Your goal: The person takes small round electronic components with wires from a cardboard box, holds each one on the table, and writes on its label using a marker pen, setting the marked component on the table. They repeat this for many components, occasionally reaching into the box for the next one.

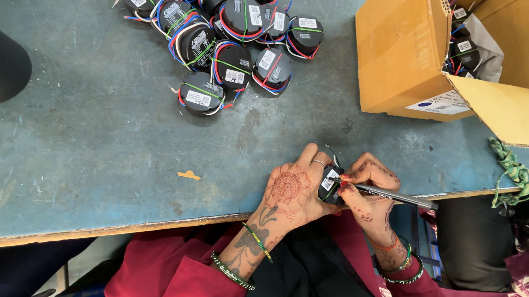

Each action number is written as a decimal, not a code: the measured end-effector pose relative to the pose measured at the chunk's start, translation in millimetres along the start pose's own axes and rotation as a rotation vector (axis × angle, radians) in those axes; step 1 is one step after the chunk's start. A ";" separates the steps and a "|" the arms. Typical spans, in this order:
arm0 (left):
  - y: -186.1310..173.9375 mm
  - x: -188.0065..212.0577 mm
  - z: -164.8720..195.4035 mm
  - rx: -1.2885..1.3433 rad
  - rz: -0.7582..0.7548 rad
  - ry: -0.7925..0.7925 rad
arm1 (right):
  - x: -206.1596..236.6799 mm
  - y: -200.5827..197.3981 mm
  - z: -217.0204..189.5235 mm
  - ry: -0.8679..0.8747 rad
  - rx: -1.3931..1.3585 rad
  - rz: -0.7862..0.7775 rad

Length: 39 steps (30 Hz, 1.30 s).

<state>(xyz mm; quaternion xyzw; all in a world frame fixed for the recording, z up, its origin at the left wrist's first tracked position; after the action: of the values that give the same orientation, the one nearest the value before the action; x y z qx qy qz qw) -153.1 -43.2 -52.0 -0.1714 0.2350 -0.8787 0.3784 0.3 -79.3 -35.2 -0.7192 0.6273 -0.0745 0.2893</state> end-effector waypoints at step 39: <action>-13.1 -0.3 6.1 -0.115 -0.031 0.016 | 21.4 -28.3 46.5 -0.103 -0.606 0.260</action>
<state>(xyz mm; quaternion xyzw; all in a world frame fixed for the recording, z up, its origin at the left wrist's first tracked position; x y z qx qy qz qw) -157.7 -36.8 -39.8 -0.1894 0.2855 -0.8710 0.3523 50.8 -83.2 -64.5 -0.6893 0.6920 0.1894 0.1009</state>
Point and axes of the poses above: each hand's wrist, its own x-axis away from the middle knuckle, its own y-axis out of the palm, z = x × y, the point moved 6 cm from there along -x, towards the middle knuckle, and after that the axes turned 14 degrees about -z, right-handed, at the moved point
